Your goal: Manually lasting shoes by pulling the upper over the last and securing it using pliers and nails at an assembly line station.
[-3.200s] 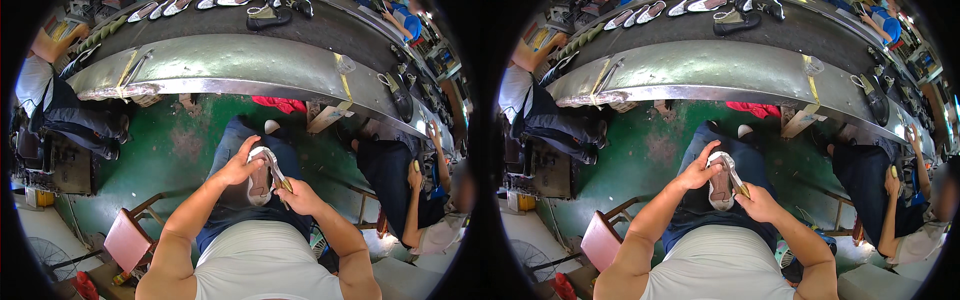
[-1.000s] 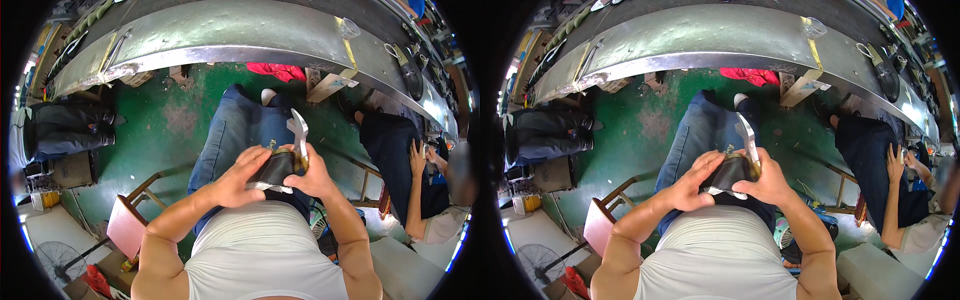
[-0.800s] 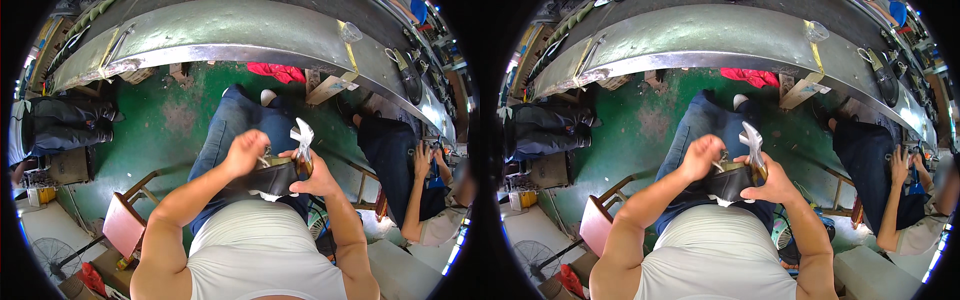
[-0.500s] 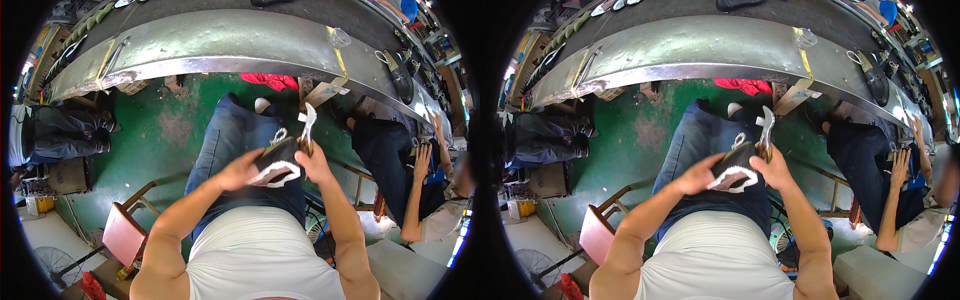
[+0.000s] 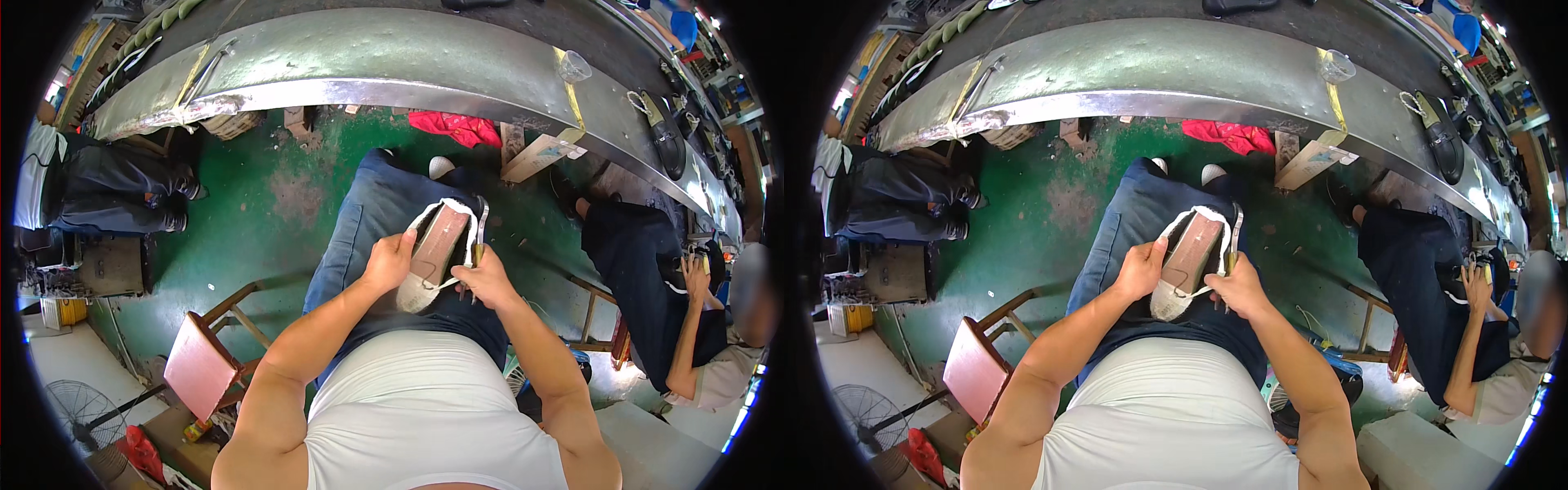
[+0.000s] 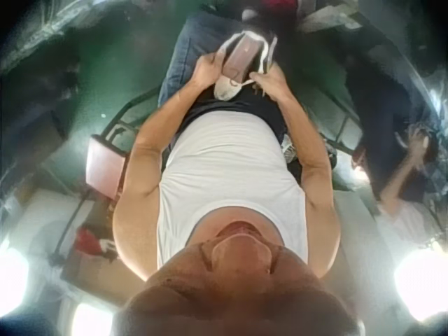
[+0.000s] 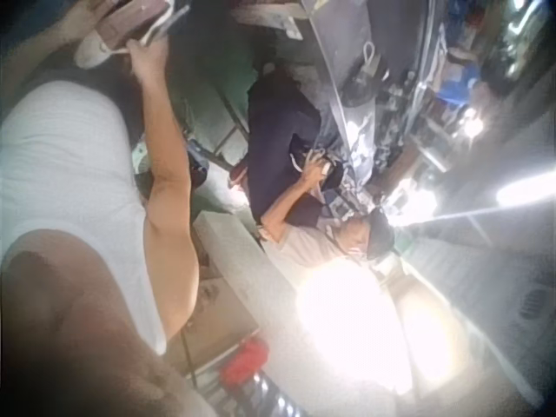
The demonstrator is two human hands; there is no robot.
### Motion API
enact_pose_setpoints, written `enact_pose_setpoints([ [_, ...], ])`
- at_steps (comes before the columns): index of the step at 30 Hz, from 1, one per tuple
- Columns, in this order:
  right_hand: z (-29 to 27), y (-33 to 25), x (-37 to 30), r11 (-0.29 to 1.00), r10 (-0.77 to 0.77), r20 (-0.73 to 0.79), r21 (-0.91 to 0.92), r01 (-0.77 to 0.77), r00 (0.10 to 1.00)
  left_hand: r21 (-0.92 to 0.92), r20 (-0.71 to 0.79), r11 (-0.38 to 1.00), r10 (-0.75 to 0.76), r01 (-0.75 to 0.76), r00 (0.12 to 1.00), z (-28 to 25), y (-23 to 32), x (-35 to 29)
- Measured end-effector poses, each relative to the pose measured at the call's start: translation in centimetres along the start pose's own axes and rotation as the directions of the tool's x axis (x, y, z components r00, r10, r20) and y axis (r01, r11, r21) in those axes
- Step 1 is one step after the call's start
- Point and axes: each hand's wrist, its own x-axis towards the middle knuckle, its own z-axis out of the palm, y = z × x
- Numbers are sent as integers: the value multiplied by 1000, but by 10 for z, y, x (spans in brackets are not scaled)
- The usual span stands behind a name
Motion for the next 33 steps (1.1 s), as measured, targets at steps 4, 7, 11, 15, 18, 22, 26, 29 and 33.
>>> enact_pose_setpoints([
  [4,-16,-5,-12,994,62,-69,-85,-68,996,-136,255,991,46,-11,966,-12,17,-11],
  [7,-41,8,-34,982,-110,-10,-158,107,994,-438,409,899,188,12,893,-13,8,-11],
  [11,-53,-35,-70,679,-56,303,-687,259,951,-513,489,856,233,61,841,-7,-5,-23],
  [15,-49,-39,-71,476,-285,427,-714,514,858,-431,495,902,238,-2,836,2,-3,-34],
  [18,-45,-46,-65,288,-368,445,-780,555,816,-318,508,947,219,-55,833,6,-22,-29],
  [22,-26,-95,-56,96,91,360,-931,351,929,-717,541,629,231,300,809,1,14,-36],
  [26,-26,-79,-40,243,51,523,-833,498,851,-702,306,633,-145,326,941,29,0,-26],
  [29,-23,-31,-36,345,-70,520,-788,510,851,-510,55,841,-177,180,983,36,-5,-18],
  [33,-4,-14,-48,513,-278,315,-750,418,907,-194,-185,981,-32,-5,982,42,-26,0],
])
